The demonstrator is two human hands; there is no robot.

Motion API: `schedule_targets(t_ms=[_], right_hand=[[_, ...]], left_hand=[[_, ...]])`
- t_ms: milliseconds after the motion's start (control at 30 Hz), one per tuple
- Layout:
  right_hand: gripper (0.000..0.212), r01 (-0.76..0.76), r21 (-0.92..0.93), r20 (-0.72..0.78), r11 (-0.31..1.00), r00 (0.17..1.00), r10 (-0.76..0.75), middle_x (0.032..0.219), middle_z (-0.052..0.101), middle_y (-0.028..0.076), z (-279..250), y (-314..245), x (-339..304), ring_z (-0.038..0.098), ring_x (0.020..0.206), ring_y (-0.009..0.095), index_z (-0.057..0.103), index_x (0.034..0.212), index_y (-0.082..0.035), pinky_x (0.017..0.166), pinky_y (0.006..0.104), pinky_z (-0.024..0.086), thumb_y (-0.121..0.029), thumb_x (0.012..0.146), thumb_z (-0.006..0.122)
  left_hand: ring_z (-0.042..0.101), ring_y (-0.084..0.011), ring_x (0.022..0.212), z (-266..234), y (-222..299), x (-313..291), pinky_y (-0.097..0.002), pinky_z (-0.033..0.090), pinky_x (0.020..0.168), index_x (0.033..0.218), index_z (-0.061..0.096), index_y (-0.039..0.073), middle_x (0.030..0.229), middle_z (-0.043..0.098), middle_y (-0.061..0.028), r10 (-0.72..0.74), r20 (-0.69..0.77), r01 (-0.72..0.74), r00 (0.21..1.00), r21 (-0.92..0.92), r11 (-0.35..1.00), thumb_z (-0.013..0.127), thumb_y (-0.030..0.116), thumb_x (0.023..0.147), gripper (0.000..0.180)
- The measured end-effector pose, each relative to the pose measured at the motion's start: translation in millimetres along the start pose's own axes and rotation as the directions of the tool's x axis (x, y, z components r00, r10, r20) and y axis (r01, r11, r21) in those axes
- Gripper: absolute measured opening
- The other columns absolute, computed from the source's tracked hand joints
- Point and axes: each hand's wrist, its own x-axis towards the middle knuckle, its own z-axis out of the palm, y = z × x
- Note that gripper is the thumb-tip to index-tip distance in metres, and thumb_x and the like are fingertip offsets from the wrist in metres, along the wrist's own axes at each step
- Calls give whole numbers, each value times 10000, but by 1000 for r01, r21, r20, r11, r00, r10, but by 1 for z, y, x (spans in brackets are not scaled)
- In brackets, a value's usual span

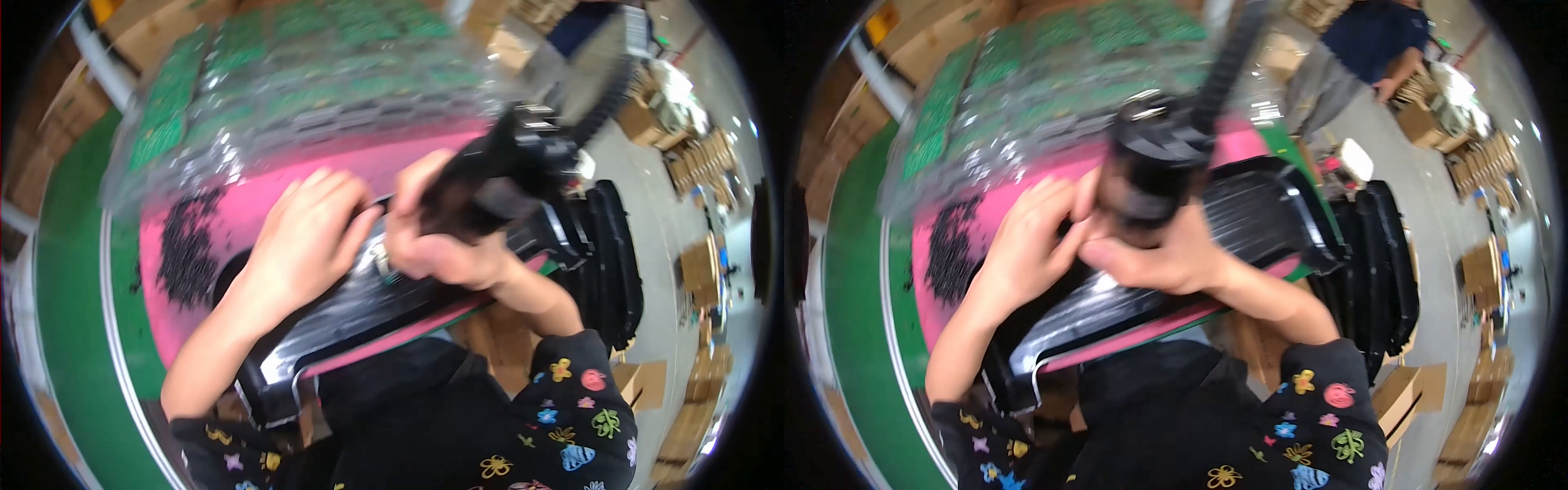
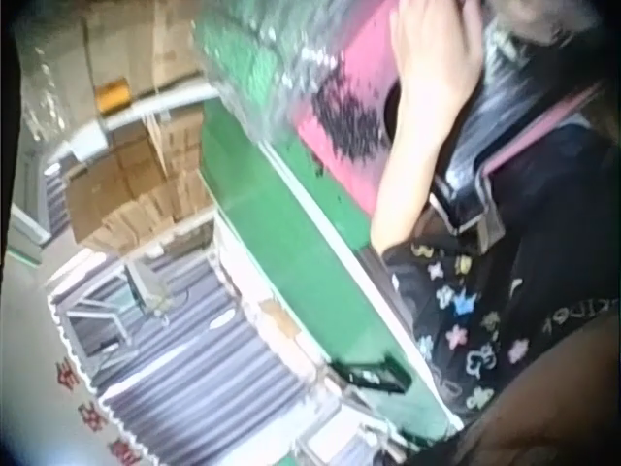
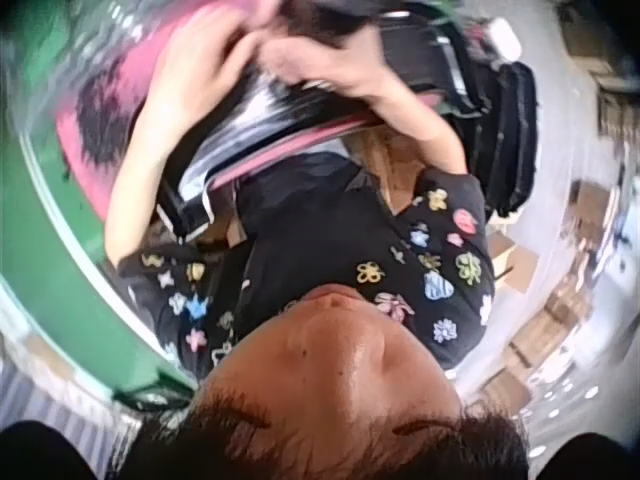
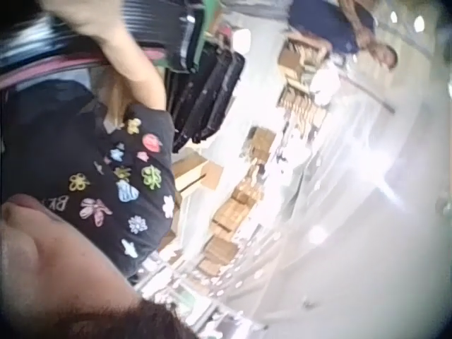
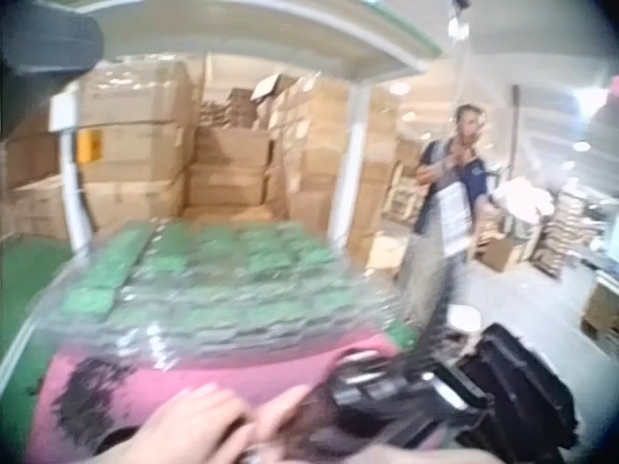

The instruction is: Assemble printed circuit boards into plastic housings using an electric screwdriver and small screws.

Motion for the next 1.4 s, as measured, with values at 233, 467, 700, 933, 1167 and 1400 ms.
schedule_targets(t_ms=[233, 467, 700, 933, 1167, 1400], right_hand=[[403, 126, 262, 151, 957, 974, -169, 653, 538, 38, 2, 10, 7, 524, 579, 101, 459, 1074, 12, 567, 233, 452, -104, 793, 723], [374, 150, 53, 66, 987, 986, -153, 673, 526, 34, 14, 7, 0, 520, 575, 110, 442, 1046, -15, 566, 252, 455, -129, 812, 710], [317, 412, 39, -30, 910, 911, -411, 588, 490, -52, 2, -26, -6, 456, 469, 84, 447, 1044, -135, 586, 273, 385, -385, 899, 577], [335, 517, 127, -54, 846, 856, -515, 658, 551, -49, -3, -45, -6, 494, 521, 67, 481, 1067, -114, 657, 254, 393, -348, 863, 608], [342, 586, 153, -83, 796, 810, -581, 650, 578, -63, -7, -44, -6, 543, 533, 49, 487, 1054, -107, 650, 228, 441, -316, 835, 646], [357, 488, 28, -15, 873, 873, -487, 655, 576, -62, -29, -51, -23, 540, 520, 57, 456, 1093, -106, 599, 238, 420, -338, 873, 617]], left_hand=[[579, -360, 901, 4, -7, -2, -434, 464, 795, 907, 593, 2, 890, 615, -159, -29, 2, 29, 1000, -49, 998, 638, 81, 831, 118], [596, -330, 872, 10, -14, -9, -426, 470, 781, 885, 614, 5, 839, 629, -131, 53, -32, -54, 998, -60, 997, 672, 95, 813, 129], [605, -269, 833, 5, -11, -9, -389, 464, 737, 838, 648, 38, 823, 638, -69, 216, 143, -194, 966, -150, 969, 723, 117, 785, 122], [597, -283, 765, 9, -6, -2, -370, 449, 683, 865, 633, 20, 802, 633, -84, 254, -19, -246, 967, -328, 912, 728, 62, 784, 131], [634, -262, 768, 3, -6, 2, -339, 474, 692, 885, 645, -10, 827, 673, -95, 237, -33, -230, 971, -401, 887, 750, 46, 756, 176], [587, -190, 919, 1, -1, 4, -303, 461, 771, 1159, 584, 10, 1023, 634, -71, 133, 63, -91, 989, -448, 889, 801, 480, 647, 727]])
